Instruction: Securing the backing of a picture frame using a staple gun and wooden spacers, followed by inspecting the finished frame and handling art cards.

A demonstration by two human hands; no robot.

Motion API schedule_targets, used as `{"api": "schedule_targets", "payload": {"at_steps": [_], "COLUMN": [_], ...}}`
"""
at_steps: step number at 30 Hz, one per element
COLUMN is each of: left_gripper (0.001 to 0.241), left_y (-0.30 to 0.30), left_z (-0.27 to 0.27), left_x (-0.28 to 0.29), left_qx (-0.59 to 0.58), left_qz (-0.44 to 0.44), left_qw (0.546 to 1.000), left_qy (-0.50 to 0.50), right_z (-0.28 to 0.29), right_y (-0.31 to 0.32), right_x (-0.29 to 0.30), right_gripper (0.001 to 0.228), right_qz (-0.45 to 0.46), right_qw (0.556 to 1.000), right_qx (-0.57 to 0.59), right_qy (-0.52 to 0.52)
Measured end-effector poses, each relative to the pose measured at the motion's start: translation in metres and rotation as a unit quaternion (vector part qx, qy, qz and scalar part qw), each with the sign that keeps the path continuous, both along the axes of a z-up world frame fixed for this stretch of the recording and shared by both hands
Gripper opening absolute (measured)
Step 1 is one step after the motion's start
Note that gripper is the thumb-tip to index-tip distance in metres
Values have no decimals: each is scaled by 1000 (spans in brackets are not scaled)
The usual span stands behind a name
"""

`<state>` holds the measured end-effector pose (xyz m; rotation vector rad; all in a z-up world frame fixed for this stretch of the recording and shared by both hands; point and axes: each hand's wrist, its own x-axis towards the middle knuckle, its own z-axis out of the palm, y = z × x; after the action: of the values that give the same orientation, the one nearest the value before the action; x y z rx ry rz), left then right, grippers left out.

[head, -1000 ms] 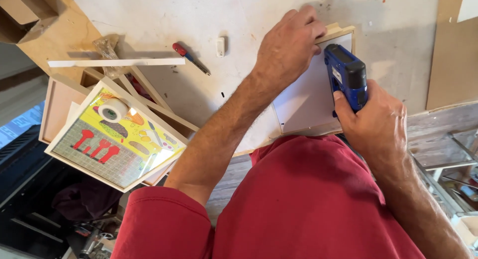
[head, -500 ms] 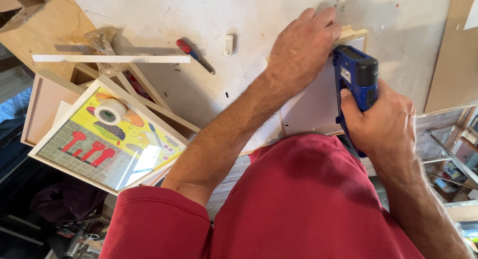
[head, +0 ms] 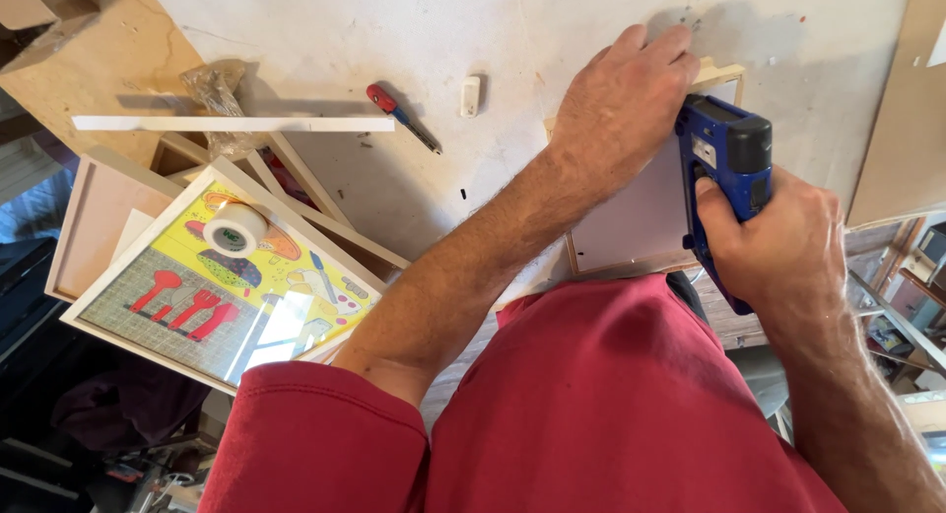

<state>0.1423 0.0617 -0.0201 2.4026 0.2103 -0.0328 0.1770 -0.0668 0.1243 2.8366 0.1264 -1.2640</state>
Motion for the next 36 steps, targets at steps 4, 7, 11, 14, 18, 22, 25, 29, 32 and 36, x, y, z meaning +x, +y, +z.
{"api": "schedule_targets", "payload": {"at_steps": [4,7,11,14,18,22,25,29,32,36], "left_gripper": [15,12,20,23,25,33,30,29,18,14], "left_y": [6,17,40,53,57,56,55,52,49,47], "left_z": [6,8,9,7,10,8,6,2,1,0], "left_x": [2,-9,-48,-71,-82,-83,-83,-83,-84,-82], "left_qx": [3,22,-25,-36,-30,-31,-19,-17,-9,15], "left_qz": [-19,-58,-59,-23,-2,-1,7,6,14,22], "left_qw": [1000,998,997,999,999,999,999,999,999,998], "left_qy": [20,26,33,2,-28,-25,-44,-34,-38,-52], "right_z": [3,10,14,11,-6,-8,-11,-15,-14,-5], "right_y": [-4,-4,-11,0,2,11,13,15,22,40], "right_x": [-5,-17,-44,-54,-67,-69,-69,-70,-69,-62], "right_gripper": [44,46,44,38,37,35,35,37,38,40], "right_qz": [36,18,42,21,47,54,52,65,66,52], "right_qw": [999,999,998,998,997,995,996,996,997,998], "right_qx": [4,-28,32,54,67,84,77,56,33,2], "right_qy": [-32,-10,-23,-2,7,-5,-1,-3,8,34]}}
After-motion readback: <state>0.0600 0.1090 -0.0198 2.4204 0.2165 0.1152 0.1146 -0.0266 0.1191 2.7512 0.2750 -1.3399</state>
